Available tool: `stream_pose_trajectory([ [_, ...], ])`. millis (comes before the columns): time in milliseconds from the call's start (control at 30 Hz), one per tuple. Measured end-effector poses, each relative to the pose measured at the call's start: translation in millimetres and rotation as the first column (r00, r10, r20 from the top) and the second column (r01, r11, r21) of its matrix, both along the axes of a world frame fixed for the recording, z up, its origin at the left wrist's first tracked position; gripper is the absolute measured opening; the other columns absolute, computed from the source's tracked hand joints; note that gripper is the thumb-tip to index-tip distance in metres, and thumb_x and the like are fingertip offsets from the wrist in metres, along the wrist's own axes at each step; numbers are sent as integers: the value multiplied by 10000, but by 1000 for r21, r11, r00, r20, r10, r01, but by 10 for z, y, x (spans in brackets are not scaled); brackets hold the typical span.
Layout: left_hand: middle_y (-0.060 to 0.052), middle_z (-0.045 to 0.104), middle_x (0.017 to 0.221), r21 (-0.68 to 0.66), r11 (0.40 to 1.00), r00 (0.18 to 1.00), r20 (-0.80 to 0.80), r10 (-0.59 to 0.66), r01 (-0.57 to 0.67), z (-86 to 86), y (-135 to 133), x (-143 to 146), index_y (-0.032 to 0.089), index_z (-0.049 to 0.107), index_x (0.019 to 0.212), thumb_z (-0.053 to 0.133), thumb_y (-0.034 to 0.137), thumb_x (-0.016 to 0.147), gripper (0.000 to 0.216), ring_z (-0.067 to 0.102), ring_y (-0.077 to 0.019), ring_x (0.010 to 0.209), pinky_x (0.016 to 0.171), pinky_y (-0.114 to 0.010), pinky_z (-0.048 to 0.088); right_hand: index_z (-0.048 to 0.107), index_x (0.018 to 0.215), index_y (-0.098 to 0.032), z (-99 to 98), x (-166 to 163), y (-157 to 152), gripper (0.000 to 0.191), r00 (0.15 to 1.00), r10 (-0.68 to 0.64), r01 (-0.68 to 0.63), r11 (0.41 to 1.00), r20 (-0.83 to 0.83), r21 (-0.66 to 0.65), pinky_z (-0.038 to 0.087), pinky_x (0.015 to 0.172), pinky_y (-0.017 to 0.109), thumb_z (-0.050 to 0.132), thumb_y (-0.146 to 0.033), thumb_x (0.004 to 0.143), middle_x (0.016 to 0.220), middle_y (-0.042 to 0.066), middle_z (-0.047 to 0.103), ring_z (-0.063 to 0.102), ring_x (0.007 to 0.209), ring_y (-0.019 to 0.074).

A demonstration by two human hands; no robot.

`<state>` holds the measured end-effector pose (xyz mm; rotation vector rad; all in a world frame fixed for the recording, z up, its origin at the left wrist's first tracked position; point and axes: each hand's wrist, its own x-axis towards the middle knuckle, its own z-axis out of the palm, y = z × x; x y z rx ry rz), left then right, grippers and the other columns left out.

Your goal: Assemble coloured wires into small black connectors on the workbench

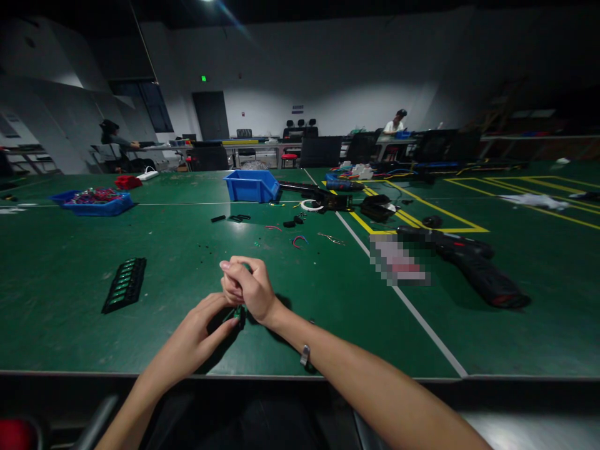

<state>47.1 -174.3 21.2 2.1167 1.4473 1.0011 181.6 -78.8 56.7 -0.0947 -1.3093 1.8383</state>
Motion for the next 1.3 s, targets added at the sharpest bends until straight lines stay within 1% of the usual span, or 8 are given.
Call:
stream_pose_trajectory([
  [200,-48,617,1271,-4,1000,1000,6,2,-2,-6,-3,3,270,575,1274,543,277,980,296,550,-198,1214,1081,-360,424,420,582,-196,-15,-10,-9,405,1000,-5,5,1000,-31,1,209,401,240,548,-273,958,448,-81,330,268,366,66],
  [367,-58,620,1277,-3,1000,1000,3,3,-3,5,-1,1,269,579,1283,544,277,973,312,555,-212,1217,1083,-379,430,420,583,-195,-15,-8,-11,407,1000,1,-1,1000,-17,7,199,405,241,550,-278,960,448,-79,333,269,368,65],
  [433,-68,606,1299,-13,1000,1000,-20,7,-7,11,2,-2,265,579,1294,589,290,946,349,546,-227,1234,1091,-392,429,416,583,-194,-12,-6,-16,410,1000,0,0,1000,-8,12,193,410,241,551,-280,961,450,-80,330,267,372,63],
  [567,-86,532,1403,-5,999,996,-82,44,-45,3,14,-15,262,578,1325,680,305,877,462,484,-264,1316,1143,-429,386,409,587,-193,-8,-1,-24,412,1000,-14,14,1000,2,15,189,414,239,566,-293,954,459,-80,333,275,377,60],
  [733,-84,528,1410,3,999,995,-89,37,-37,-20,18,-30,266,607,1304,662,303,895,415,478,-259,1327,1152,-427,382,404,579,-193,-6,2,-29,423,1000,-25,25,999,12,27,197,416,239,569,-311,950,453,-81,328,281,376,58],
  [867,-97,531,1408,3,1000,997,-76,27,-27,-21,13,-32,262,615,1304,665,311,895,414,481,-272,1323,1147,-450,387,408,583,-193,3,0,-38,415,999,-36,36,999,11,26,200,418,241,567,-309,948,457,-80,332,280,376,57],
  [1033,-86,536,1406,1,1000,997,-75,26,-26,-25,19,-40,271,621,1296,678,313,890,411,481,-266,1323,1155,-445,380,410,580,-194,9,-7,-49,419,998,-53,53,999,33,7,208,419,238,588,-339,930,455,-80,337,283,373,55],
  [1300,-82,548,1389,0,1000,998,-61,14,-14,-13,26,-38,278,619,1295,685,321,890,413,488,-259,1311,1153,-438,379,406,580,-194,2,-10,-48,418,999,-31,31,999,11,16,195,419,241,575,-320,941,457,-79,336,271,376,55],
])
